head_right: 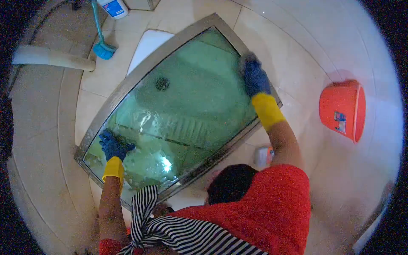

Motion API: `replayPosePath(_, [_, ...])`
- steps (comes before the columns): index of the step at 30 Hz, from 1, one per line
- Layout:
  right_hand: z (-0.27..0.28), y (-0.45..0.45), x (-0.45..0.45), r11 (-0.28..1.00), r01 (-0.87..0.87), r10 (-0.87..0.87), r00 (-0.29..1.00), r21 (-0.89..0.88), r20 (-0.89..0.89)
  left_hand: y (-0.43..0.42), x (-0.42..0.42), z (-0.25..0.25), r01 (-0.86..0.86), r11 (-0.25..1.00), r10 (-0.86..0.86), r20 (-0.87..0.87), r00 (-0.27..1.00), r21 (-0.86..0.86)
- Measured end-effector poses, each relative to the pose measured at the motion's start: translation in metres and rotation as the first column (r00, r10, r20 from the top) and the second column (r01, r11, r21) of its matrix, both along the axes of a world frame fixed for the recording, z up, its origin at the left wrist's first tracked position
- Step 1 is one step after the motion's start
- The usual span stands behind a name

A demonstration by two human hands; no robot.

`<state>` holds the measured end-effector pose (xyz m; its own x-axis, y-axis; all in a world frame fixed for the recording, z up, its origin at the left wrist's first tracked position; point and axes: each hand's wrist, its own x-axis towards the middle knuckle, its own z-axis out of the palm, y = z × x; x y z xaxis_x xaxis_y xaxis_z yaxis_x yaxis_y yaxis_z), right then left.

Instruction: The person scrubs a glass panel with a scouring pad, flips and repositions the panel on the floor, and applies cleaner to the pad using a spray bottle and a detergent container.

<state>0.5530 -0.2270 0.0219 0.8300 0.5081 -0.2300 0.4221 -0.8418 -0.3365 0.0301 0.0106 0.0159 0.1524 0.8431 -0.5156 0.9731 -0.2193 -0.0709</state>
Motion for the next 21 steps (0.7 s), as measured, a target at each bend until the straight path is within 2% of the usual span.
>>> replayPosePath(1, [-0.035,-0.052,0.001,0.982,-0.183,0.187,0.974,-0.042,0.128,0.000,-0.004,-0.002,0.002,1.000,-0.002,-0.007,1.000,-0.010])
replayPosePath(3, [-0.055,-0.100,-0.029,0.907,-0.406,0.420,0.880,-0.110,0.222,0.003,-0.005,-0.008,0.003,1.000,-0.003,-0.008,1.000,-0.016])
replayPosePath(4, [-0.053,-0.096,-0.071,0.882,-0.458,0.471,0.863,-0.112,0.182,0.002,-0.005,-0.005,0.003,1.000,-0.003,0.001,1.000,-0.016])
replayPosePath(5, [-0.020,-0.056,-0.120,0.856,-0.516,0.511,0.852,0.024,0.116,0.001,-0.004,-0.001,-0.002,1.000,0.002,0.010,1.000,-0.015])
replayPosePath(6, [0.003,-0.015,-0.153,0.752,-0.659,0.659,0.752,0.013,-0.008,-0.001,-0.003,0.002,-0.006,1.000,0.006,0.022,1.000,-0.012])
replayPosePath(7, [-0.007,0.024,-0.177,0.608,-0.770,0.781,0.624,0.192,0.028,-0.002,-0.003,0.003,0.021,1.000,-0.021,0.013,1.000,-0.017])
replayPosePath(8, [0.006,0.064,-0.196,0.531,-0.783,0.819,0.573,0.325,0.043,-0.001,-0.002,0.003,0.043,0.999,-0.043,0.008,0.999,-0.014])
replayPosePath(9, [0.001,0.080,-0.187,0.553,-0.793,0.784,0.599,0.254,0.165,0.000,-0.005,0.003,0.070,0.997,-0.070,-0.003,0.998,-0.013])
replayPosePath(12, [-0.034,0.140,-0.132,0.665,-0.745,0.635,0.601,0.052,0.486,0.003,-0.041,-0.005,0.316,0.946,-0.323,0.163,0.932,0.070])
replayPosePath(14, [-0.049,0.125,-0.055,0.875,-0.475,0.408,0.829,0.094,0.382,-0.002,-0.056,0.031,0.183,0.983,-0.178,0.247,0.953,0.002])
replayPosePath(15, [-0.012,0.100,-0.054,0.903,-0.418,0.357,0.859,0.101,0.368,-0.003,-0.068,0.052,0.123,0.992,-0.108,0.282,0.953,-0.037])
replayPosePath(17, [-0.036,0.046,-0.064,0.874,-0.486,0.398,0.678,-0.029,0.618,-0.001,-0.103,0.071,0.058,0.998,-0.047,0.319,0.946,-0.025])
replayPosePath(18, [-0.021,0.027,-0.103,0.863,-0.462,0.364,0.849,0.203,0.384,0.000,-0.121,0.074,0.026,0.999,-0.015,0.342,0.940,-0.028])
replayPosePath(20, [-0.026,-0.003,-0.193,0.749,-0.659,0.606,0.723,0.068,0.332,0.000,-0.154,0.065,0.016,1.000,-0.018,0.378,0.926,0.010])
replayPosePath(21, [-0.002,-0.002,-0.245,0.600,-0.717,0.768,0.640,-0.354,0.003,-0.002,-0.166,0.057,0.008,1.000,-0.015,0.391,0.920,0.021])
